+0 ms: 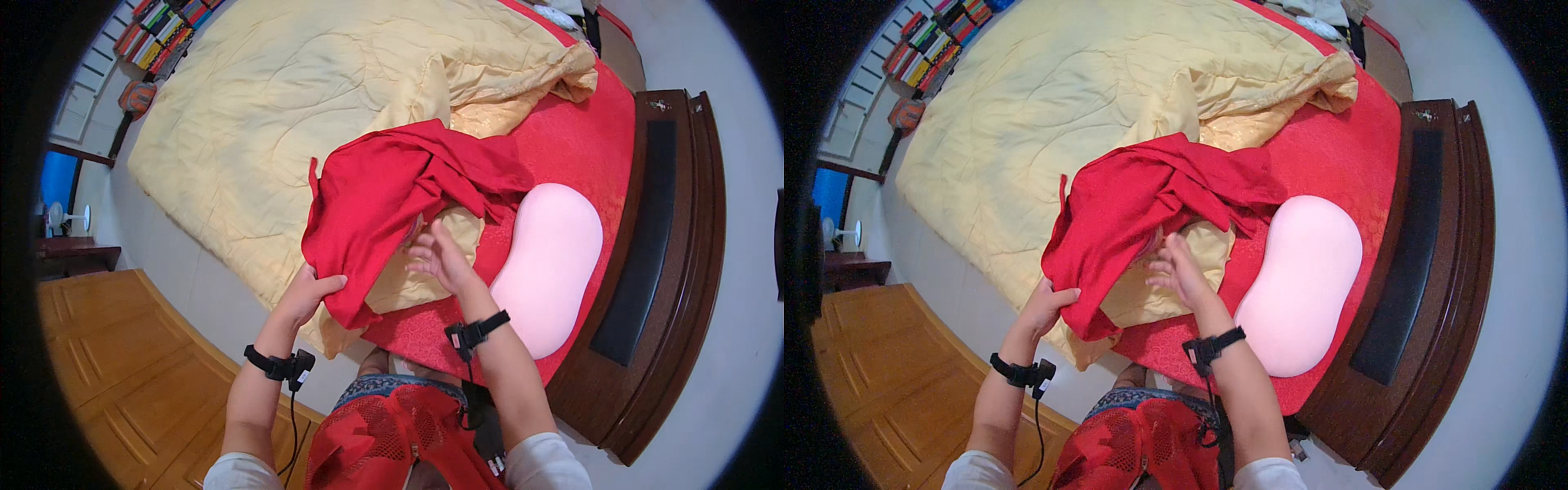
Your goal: The person places a storage organizer onto a pile of bedding, sets it aside, and then stretches out a yellow duvet across a bed. Afterwards, they cover a curved pink pillow with a red pillowcase, fold it inside, and then neatly fold the yellow duvet over the bed.
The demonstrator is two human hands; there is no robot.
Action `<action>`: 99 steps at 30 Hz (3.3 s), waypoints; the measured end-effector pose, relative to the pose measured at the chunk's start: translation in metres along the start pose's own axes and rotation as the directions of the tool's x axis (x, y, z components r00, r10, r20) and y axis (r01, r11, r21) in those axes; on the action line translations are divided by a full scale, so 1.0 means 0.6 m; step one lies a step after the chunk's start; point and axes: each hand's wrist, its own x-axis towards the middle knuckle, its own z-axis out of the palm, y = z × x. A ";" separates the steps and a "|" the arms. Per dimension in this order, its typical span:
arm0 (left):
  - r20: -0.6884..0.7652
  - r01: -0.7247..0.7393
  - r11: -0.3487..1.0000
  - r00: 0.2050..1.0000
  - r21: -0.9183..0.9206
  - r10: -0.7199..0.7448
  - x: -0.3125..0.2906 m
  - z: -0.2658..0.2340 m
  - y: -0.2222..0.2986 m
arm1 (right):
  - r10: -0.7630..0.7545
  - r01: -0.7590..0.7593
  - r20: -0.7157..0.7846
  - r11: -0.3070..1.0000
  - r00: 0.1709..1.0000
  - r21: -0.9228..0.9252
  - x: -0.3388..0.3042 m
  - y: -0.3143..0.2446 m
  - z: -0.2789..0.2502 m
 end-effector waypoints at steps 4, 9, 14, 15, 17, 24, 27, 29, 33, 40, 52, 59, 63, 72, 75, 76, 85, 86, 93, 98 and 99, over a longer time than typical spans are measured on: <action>0.042 0.007 0.983 0.999 0.184 -0.015 -0.025 -0.033 -0.010 | -0.145 0.157 -0.248 0.987 0.958 0.029 0.058 -0.037 -0.028; 0.065 0.058 0.963 0.995 0.262 -0.078 -0.062 -0.084 -0.008 | -0.404 0.329 -0.761 0.907 0.507 -0.263 0.102 -0.047 -0.046; 0.073 0.091 0.965 0.991 0.246 -0.112 -0.061 -0.119 -0.029 | -0.243 0.025 -0.402 0.879 0.883 -0.476 0.120 -0.034 -0.154; 0.046 0.113 0.966 0.991 0.234 -0.127 -0.064 -0.128 -0.023 | -0.242 0.047 -0.342 0.870 0.908 -0.491 0.119 -0.042 -0.143; 0.013 0.097 0.971 0.995 0.218 -0.102 -0.065 -0.143 -0.008 | -0.268 0.096 -0.352 0.895 0.897 -0.436 0.101 -0.054 -0.130; 0.076 -0.090 0.983 0.994 0.158 0.079 0.000 -0.104 0.160 | -0.404 0.372 -0.418 0.914 0.813 -0.159 -0.017 -0.216 -0.115; 0.154 -0.207 0.963 0.971 0.173 0.181 0.087 -0.004 0.276 | -0.652 0.557 -0.410 0.758 0.638 -0.340 -0.080 -0.349 -0.191; 0.204 -0.333 0.920 0.934 0.205 0.293 0.116 0.053 0.356 | -0.766 0.746 -0.435 0.611 0.473 -0.266 -0.150 -0.412 -0.156; 0.325 -0.607 0.766 0.783 0.211 0.531 0.113 0.172 0.496 | -0.888 0.893 -0.394 0.359 0.237 -0.270 -0.332 -0.496 -0.083; 0.044 -0.506 0.376 0.638 0.776 0.768 0.222 0.126 0.506 | -0.923 0.589 -0.223 0.373 0.312 -0.717 -0.364 -0.379 -0.167; 0.399 -0.423 0.481 0.903 0.768 0.157 0.167 0.095 -0.039 | -0.430 0.268 -0.081 0.689 0.899 -0.674 -0.123 0.066 -0.080; 0.199 -0.153 0.753 0.980 0.640 0.031 0.163 0.141 -0.257 | -0.297 0.216 -0.115 0.866 0.948 -0.451 -0.092 0.170 -0.133; 0.130 -0.124 0.707 0.990 0.696 0.045 0.170 0.154 -0.304 | -0.245 0.206 -0.142 0.948 0.959 -0.244 -0.120 0.167 -0.127; 0.104 -0.124 0.318 0.991 0.940 0.079 0.177 0.172 -0.319 | -0.154 0.160 -0.119 0.986 0.981 0.037 -0.159 0.179 -0.123; 0.040 -0.122 0.445 0.981 0.887 0.191 0.164 0.165 -0.322 | -0.218 0.207 -0.082 0.971 0.973 -0.120 -0.151 0.192 -0.136; 0.040 -0.122 0.444 0.981 0.888 0.190 0.160 0.166 -0.322 | -0.306 0.256 -0.136 0.920 0.942 -0.298 -0.143 0.198 -0.152; 0.199 -0.265 0.533 0.963 0.803 0.179 0.121 0.157 -0.332 | -0.180 0.189 -0.453 0.982 0.873 -0.025 -0.073 0.159 -0.188; 0.208 -0.242 0.624 0.970 0.743 0.130 0.119 0.157 -0.336 | -0.178 0.189 -0.454 0.982 0.873 -0.022 -0.071 0.158 -0.193; 0.206 -0.250 0.808 0.965 0.534 0.163 0.102 0.180 -0.331 | -0.230 0.200 -0.177 0.964 0.957 -0.174 -0.078 0.178 -0.189; 0.092 -0.236 0.877 0.972 0.418 0.218 0.115 0.205 -0.344 | -0.458 0.351 -0.138 0.813 0.878 -0.465 -0.074 0.199 -0.175; 0.059 -0.221 0.901 0.975 0.373 0.215 0.117 0.210 -0.340 | -0.550 0.444 -0.096 0.754 0.830 -0.484 -0.075 0.196 -0.167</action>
